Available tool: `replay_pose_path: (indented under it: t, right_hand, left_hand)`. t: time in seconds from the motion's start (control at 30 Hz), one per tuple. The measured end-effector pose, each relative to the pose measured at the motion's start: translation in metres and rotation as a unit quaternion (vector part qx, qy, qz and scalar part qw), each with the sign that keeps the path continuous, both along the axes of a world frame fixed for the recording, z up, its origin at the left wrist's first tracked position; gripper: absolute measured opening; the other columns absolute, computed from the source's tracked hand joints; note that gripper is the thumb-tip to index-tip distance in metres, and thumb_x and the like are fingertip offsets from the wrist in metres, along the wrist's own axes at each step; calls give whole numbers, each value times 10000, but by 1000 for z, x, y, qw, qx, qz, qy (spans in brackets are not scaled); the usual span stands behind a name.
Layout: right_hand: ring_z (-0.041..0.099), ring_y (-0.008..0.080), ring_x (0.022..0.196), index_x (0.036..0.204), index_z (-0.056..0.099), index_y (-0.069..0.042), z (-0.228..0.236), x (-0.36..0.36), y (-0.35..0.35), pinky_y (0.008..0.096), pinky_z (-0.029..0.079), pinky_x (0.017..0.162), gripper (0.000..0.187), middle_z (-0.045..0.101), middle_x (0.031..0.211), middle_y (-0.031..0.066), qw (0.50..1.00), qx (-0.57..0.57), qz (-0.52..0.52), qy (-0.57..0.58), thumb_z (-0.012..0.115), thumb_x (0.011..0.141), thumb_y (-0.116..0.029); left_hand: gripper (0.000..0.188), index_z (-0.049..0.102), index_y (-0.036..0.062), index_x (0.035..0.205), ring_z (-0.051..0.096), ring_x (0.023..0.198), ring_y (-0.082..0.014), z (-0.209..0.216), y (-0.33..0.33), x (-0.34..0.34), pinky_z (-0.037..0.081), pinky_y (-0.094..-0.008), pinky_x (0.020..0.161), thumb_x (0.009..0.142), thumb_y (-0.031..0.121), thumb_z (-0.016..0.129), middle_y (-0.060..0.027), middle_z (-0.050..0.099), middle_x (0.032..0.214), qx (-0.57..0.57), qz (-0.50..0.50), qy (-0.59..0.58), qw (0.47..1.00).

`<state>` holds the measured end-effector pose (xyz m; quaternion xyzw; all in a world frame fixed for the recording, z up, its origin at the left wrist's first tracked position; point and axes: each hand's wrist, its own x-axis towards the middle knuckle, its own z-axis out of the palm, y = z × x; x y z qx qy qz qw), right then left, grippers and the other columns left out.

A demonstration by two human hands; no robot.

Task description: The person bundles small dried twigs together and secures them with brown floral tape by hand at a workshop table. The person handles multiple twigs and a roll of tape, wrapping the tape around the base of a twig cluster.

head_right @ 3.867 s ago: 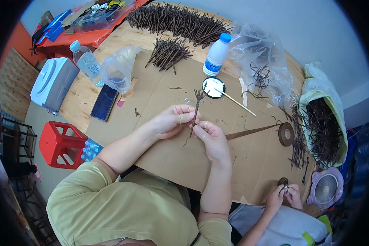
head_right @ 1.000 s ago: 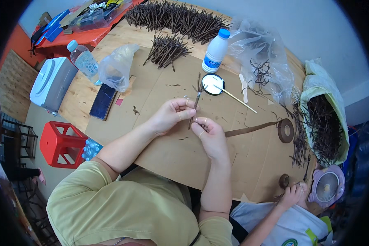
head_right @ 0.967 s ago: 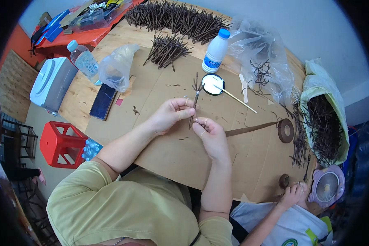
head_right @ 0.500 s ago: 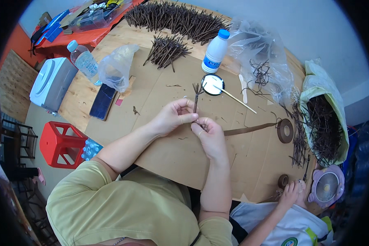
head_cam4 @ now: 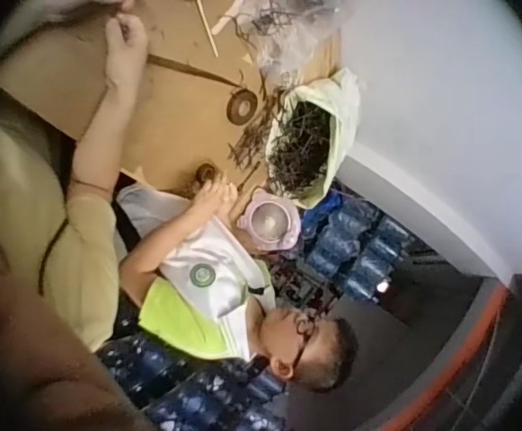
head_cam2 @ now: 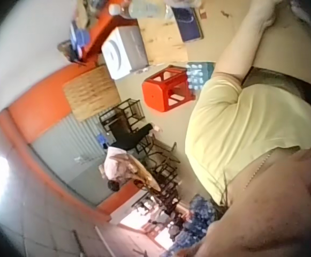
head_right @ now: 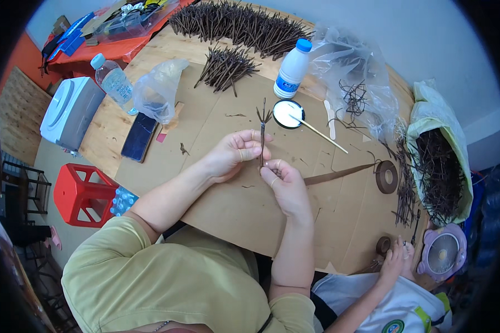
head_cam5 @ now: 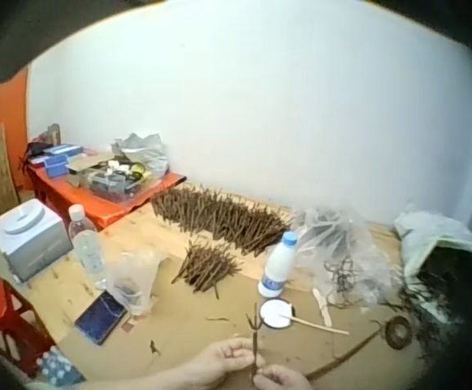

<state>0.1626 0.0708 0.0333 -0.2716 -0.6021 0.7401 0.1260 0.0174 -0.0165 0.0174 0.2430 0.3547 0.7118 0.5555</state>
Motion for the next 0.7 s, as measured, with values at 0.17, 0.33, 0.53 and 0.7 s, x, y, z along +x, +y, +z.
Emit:
replay_pose_path:
  t: [0.17,0.33,0.53,0.7]
  right_hand:
    - [460,26,687,856,559,-8,-3,-1,-2,172,373,611,69,528,758,-39,998,43,-29,-19,571,834,-73]
    - [502,57,718,895,573,-7,3,2,3,200,414,673,101,556,795,-12,999,31,-10,-28,585,815,-68]
    - [505,55,720,885,572,-11,-2,5,5,195,410,671,89,558,795,-12,1000,-10,23,2,588,809,-55]
    - [471,27,672,892,567,-3,1,2,0,169,377,595,94,537,751,-31,998,54,-18,-18,586,815,-52]
  left_hand:
    - [235,540,25,1042,559,833,-89,2,2,5,437,-230,782,816,57,594,-26,611,843,-25,28,121,992]
    - [203,565,17,1006,564,833,-91,-5,0,-1,440,-240,790,808,49,598,-29,613,856,-30,28,105,994]
    - [308,503,13,1124,573,818,-98,1,-3,-3,447,-233,765,822,21,561,-55,621,885,-9,-28,26,999]
    - [229,528,40,1044,546,794,-70,1,-1,4,437,-227,766,822,45,582,-26,606,879,15,20,117,993]
